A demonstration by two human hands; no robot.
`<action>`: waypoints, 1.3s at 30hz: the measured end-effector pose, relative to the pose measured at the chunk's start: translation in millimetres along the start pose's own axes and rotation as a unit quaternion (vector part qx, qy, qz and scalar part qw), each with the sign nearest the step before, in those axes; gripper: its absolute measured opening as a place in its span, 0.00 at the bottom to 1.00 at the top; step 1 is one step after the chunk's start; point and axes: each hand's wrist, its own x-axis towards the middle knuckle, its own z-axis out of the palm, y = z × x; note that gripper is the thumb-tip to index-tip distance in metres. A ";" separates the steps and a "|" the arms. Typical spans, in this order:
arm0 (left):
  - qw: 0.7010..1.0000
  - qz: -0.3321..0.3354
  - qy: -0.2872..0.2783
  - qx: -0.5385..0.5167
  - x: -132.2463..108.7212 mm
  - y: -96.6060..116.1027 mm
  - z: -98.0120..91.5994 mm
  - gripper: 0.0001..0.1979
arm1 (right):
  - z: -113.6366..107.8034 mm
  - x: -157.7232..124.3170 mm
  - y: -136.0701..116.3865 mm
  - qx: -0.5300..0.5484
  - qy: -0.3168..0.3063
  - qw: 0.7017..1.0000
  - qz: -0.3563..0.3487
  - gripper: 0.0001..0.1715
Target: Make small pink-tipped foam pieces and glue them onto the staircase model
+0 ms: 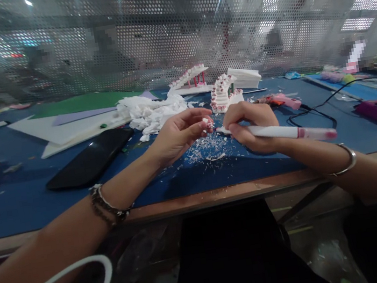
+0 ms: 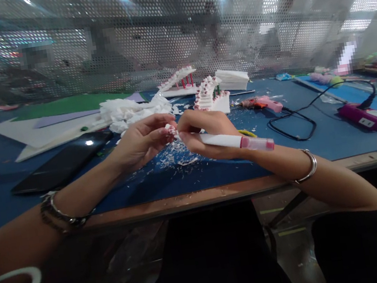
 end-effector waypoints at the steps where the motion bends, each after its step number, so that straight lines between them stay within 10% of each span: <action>1: 1.000 0.001 0.002 -0.002 0.0 0.1 0.2 0.14 | -0.7 0.1 -0.7 0.003 0.006 1.000 0.014 0.04; 39: 0.998 0.044 -0.031 0.016 0.3 -1.5 2.0 0.06 | 0.3 4.2 1.6 -0.045 -0.013 0.997 0.060 0.04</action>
